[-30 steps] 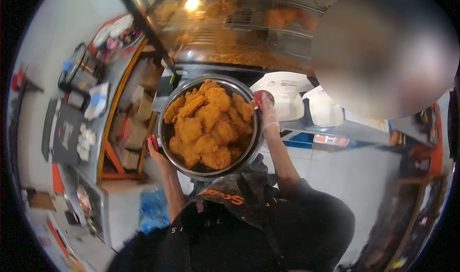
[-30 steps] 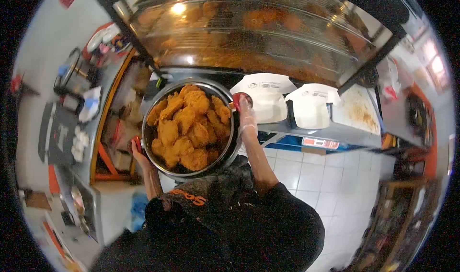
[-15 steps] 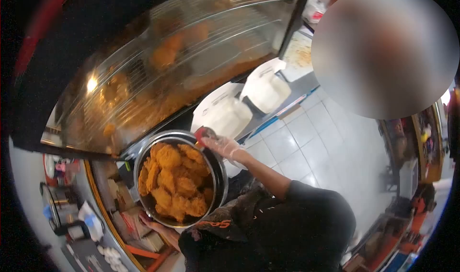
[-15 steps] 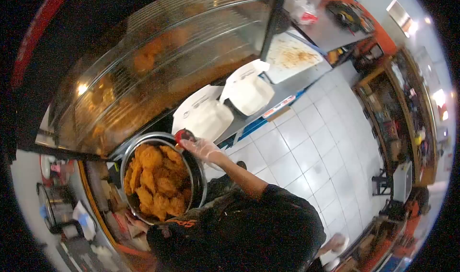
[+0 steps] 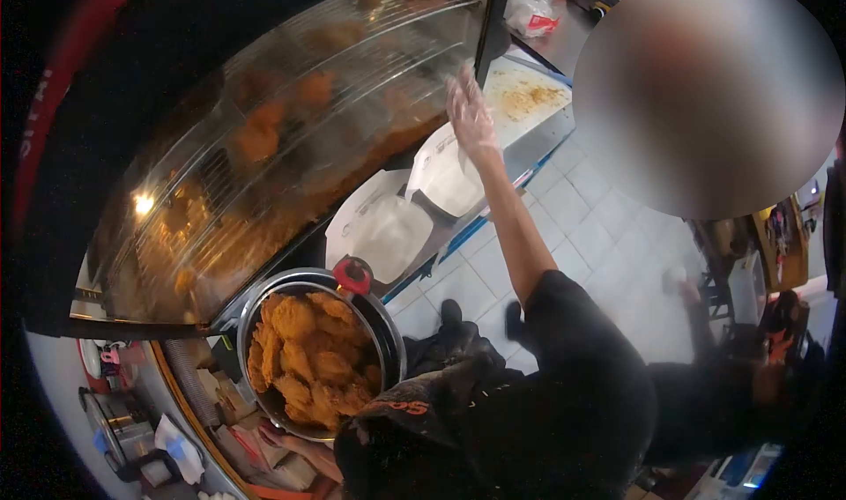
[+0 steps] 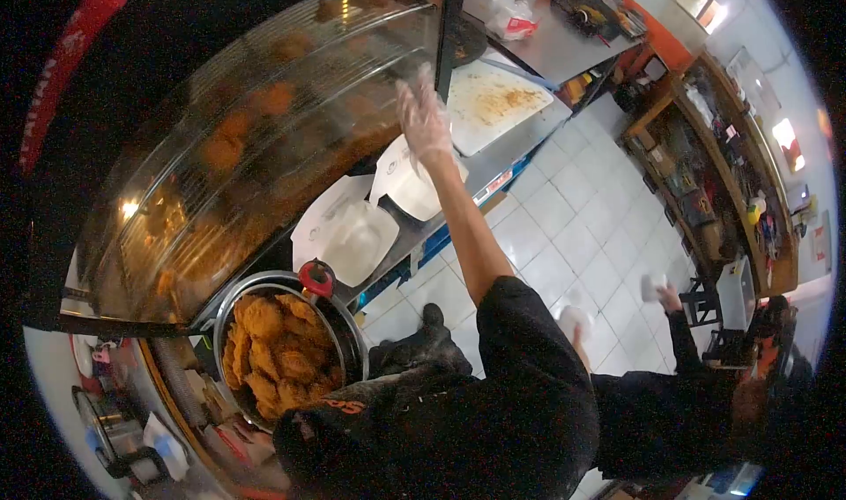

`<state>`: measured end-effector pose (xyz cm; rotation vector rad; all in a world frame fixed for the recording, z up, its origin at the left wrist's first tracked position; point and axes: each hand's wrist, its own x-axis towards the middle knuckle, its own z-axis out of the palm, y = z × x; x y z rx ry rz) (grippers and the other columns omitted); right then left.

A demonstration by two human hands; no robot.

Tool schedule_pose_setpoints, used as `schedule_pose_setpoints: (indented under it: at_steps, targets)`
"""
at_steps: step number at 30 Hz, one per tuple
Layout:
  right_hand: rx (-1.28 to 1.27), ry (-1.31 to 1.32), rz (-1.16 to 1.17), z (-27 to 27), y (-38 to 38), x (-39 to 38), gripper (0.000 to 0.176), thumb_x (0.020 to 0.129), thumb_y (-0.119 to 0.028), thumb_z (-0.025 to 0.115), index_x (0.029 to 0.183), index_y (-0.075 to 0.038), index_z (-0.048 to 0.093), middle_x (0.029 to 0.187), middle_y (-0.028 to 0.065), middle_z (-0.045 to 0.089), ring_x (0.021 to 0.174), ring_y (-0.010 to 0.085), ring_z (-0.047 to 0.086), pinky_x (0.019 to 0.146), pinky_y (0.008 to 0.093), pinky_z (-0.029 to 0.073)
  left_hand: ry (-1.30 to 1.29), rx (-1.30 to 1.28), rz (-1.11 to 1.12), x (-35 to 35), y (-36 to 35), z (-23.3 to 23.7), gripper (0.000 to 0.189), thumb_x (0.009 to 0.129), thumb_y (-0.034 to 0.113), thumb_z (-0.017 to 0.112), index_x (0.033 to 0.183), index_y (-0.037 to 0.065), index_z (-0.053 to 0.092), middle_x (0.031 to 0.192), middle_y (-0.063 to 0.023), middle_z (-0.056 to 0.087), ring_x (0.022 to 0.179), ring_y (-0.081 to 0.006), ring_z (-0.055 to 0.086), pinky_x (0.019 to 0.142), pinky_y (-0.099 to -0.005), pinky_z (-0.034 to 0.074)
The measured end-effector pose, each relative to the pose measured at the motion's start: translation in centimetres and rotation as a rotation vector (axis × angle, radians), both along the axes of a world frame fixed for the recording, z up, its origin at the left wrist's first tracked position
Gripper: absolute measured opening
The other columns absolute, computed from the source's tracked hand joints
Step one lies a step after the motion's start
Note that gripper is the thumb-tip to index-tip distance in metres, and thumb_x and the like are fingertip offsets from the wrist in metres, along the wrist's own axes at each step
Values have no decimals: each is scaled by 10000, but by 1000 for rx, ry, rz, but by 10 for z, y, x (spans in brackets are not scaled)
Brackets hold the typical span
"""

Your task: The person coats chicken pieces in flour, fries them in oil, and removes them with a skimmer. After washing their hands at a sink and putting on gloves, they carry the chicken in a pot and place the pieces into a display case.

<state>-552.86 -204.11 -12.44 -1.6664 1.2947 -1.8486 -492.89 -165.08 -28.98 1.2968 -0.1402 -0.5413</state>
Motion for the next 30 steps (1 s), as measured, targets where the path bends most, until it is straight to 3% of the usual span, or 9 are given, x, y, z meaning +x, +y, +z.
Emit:
schedule_pose_setpoints:
  at_steps: [3, 5, 8, 12, 13, 19, 23, 25, 30]
  targets:
    - [106, -327, -77, 21, -29, 6, 533, 988, -206, 445, 1431, 42, 284, 1459, 263, 327, 1312, 352, 400, 1044, 342, 391, -3, -10, 3, 6, 1, -3, 523, 949, 418, 493, 1297, 29, 463, 1395, -106, 422, 1260, -261, 416, 1049, -420, 339]
    - [231, 122, -596, 28, -39, 21, 557, 999, -226, 418, 1422, 95, 250, 1482, 288, 254, 1361, 373, 312, 1095, 374, 331, -5, -18, 0, 7, 3, -5, 520, 948, 417, 494, 1295, 31, 464, 1392, -105, 424, 1256, -261, 419, 1046, -420, 342]
    - [130, 178, -676, 39, -14, 83, 556, 1011, -236, 380, 1388, 152, 256, 1454, 317, 283, 1351, 396, 312, 1134, 385, 255, -6, -22, 10, 8, 4, -6, 515, 947, 415, 497, 1292, 33, 466, 1388, -103, 428, 1252, -261, 424, 1043, -422, 346]
    - [83, 262, -391, 26, 14, 92, 510, 1011, -214, 360, 1417, 85, 283, 1483, 285, 252, 1389, 375, 249, 1147, 366, 224, 0, -41, -13, 11, -1, -8, 509, 946, 413, 500, 1287, 37, 468, 1383, -101, 433, 1245, -262, 430, 1039, -424, 352]
    - [48, -255, -125, 38, 23, 86, 495, 999, -193, 382, 1430, 36, 298, 1491, 267, 254, 1388, 366, 260, 1140, 361, 238, 5, -42, -19, 12, -1, -9, 507, 945, 412, 501, 1286, 37, 469, 1381, -100, 434, 1243, -262, 431, 1038, -424, 353]
    - [181, 71, -671, 34, -15, 10, 561, 994, -414, 373, 1391, -20, 413, 1430, 196, 412, 1329, 326, 374, 1104, 382, 282, 72, -126, -94, 31, 14, -27, 498, 943, 408, 505, 1279, 43, 473, 1373, -97, 442, 1233, -263, 441, 1032, -427, 362]
    - [64, 128, -580, 11, -37, -25, 511, 998, -386, 365, 1341, -27, 484, 1379, 199, 470, 1284, 340, 422, 1084, 384, 314, 441, -414, -228, 95, 48, -80, 492, 942, 406, 508, 1275, 46, 475, 1368, -95, 447, 1227, -264, 447, 1027, -429, 367]
    - [105, 280, -747, 10, -41, -31, 393, 1007, -324, 383, 1256, -75, 559, 1187, 93, 611, 1019, 183, 593, 815, 281, 480, 718, -632, -213, 111, 60, -99, 457, 935, 393, 527, 1247, 62, 487, 1325, -82, 476, 1186, -260, 477, 1000, -431, 399]
    - [77, -247, -563, -2, -65, -38, 367, 974, -373, 496, 1190, -90, 586, 838, 27, 623, 610, 85, 502, 529, 258, 411, -20, -61, 34, 23, 17, -16, 433, 927, 388, 552, 1230, 86, 485, 1275, -80, 500, 1149, -246, 503, 975, -423, 424]
